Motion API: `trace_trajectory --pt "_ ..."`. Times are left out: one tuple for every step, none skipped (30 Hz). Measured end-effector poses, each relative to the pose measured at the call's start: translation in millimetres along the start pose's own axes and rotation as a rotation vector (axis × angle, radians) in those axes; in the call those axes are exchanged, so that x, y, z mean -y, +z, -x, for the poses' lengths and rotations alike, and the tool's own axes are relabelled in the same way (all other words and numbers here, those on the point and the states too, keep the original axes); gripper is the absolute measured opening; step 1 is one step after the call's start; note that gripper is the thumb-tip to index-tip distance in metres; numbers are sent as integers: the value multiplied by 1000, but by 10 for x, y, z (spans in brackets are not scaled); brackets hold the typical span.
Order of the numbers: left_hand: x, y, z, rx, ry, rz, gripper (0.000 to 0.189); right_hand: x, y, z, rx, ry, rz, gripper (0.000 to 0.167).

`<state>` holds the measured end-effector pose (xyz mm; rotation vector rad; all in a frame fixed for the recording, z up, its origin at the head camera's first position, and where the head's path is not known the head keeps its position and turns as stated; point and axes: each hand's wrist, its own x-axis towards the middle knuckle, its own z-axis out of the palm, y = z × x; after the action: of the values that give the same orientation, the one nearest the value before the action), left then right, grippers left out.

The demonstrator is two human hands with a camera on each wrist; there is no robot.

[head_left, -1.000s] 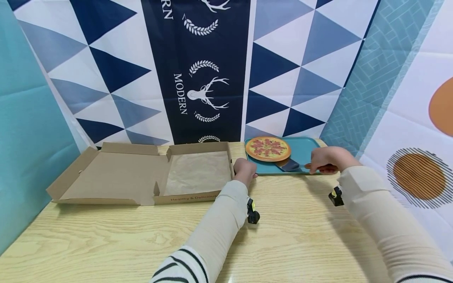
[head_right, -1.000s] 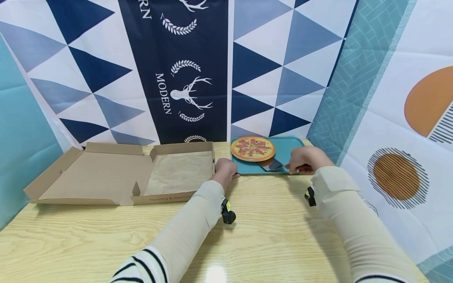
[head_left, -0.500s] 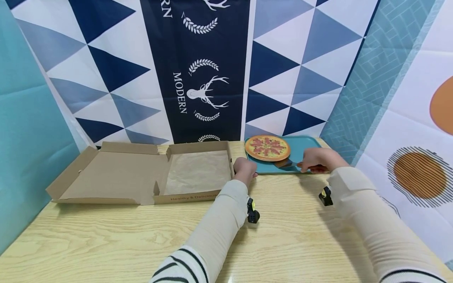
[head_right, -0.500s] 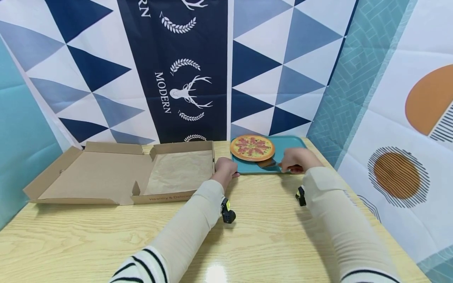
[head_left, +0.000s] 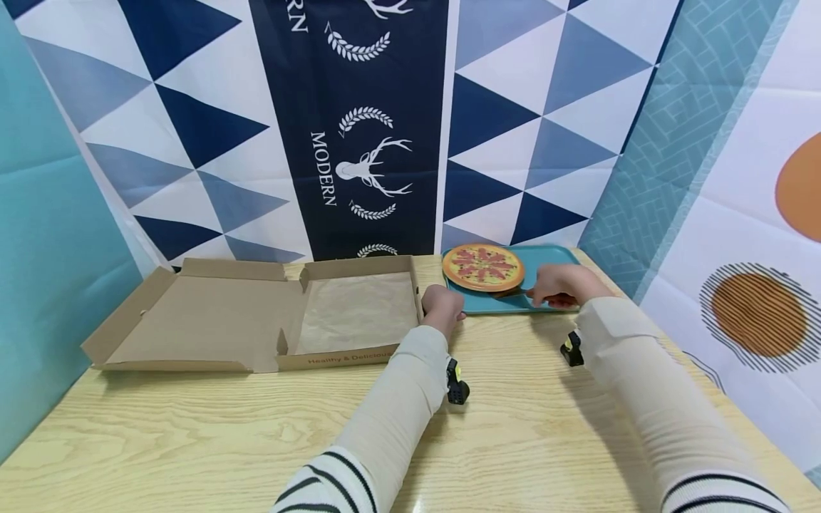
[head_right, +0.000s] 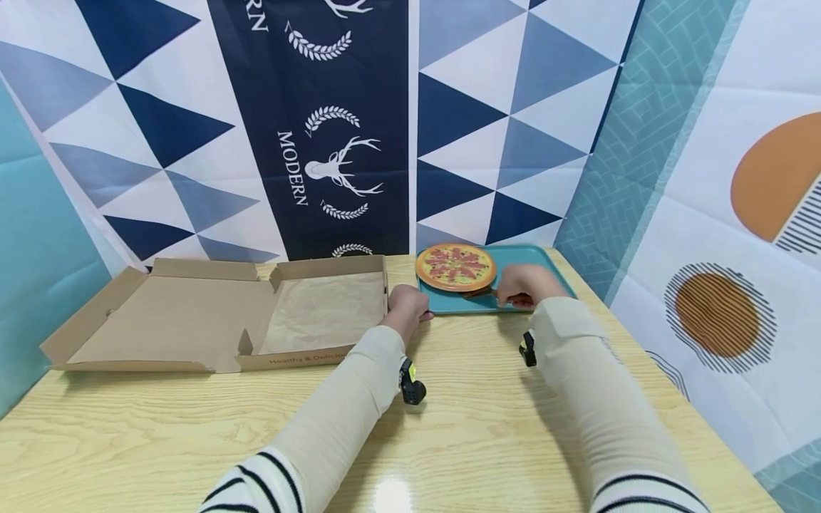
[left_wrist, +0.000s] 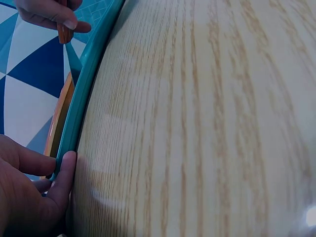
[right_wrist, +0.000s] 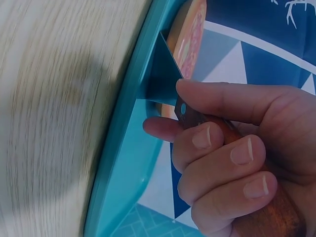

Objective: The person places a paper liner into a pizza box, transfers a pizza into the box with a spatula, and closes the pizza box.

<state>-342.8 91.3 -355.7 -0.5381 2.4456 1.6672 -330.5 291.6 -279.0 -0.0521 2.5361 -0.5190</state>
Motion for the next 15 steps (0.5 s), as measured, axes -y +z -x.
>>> trace_trajectory --pt "2 -1 -2 2 2 0 34 9 2 -8 -1 0 -1 25" --pt "4 -2 -6 4 2 0 35 18 4 -13 -6 1 -4 24" --pt "6 -4 -8 7 4 1 35 24 5 -15 -11 -1 -2 23" --pt "9 -4 -11 11 3 7 36 28 8 -21 -16 -5 -8 22" --pt "10 -5 -15 16 3 12 36 34 11 -23 -20 -6 -17 20" --pt "12 -7 -18 19 2 18 36 40 13 -24 -26 -10 -19 18" --pt "14 -7 -22 24 3 19 37 43 17 -26 -29 -11 -26 17" --pt "16 -8 -23 27 2 21 37 45 21 -29 -31 -9 -32 16" --pt "17 -8 -24 27 3 26 37 44 25 -35 -33 -10 -35 15" --pt "18 -9 -23 26 3 26 36 45 30 -40 -38 -6 -44 15" --pt "18 -10 -21 24 6 21 35 47 36 -40 -44 -3 -46 15" --pt "19 -10 -17 19 8 17 34 46 45 -44 -52 -2 -44 15" --pt "20 -9 -13 16 9 16 33 45 55 -47 -56 3 -49 15" --pt "21 -9 -8 11 11 17 32 43 67 -49 -64 5 -43 15" --pt "21 -8 -4 7 13 16 30 39 81 -51 -76 5 -40 15"
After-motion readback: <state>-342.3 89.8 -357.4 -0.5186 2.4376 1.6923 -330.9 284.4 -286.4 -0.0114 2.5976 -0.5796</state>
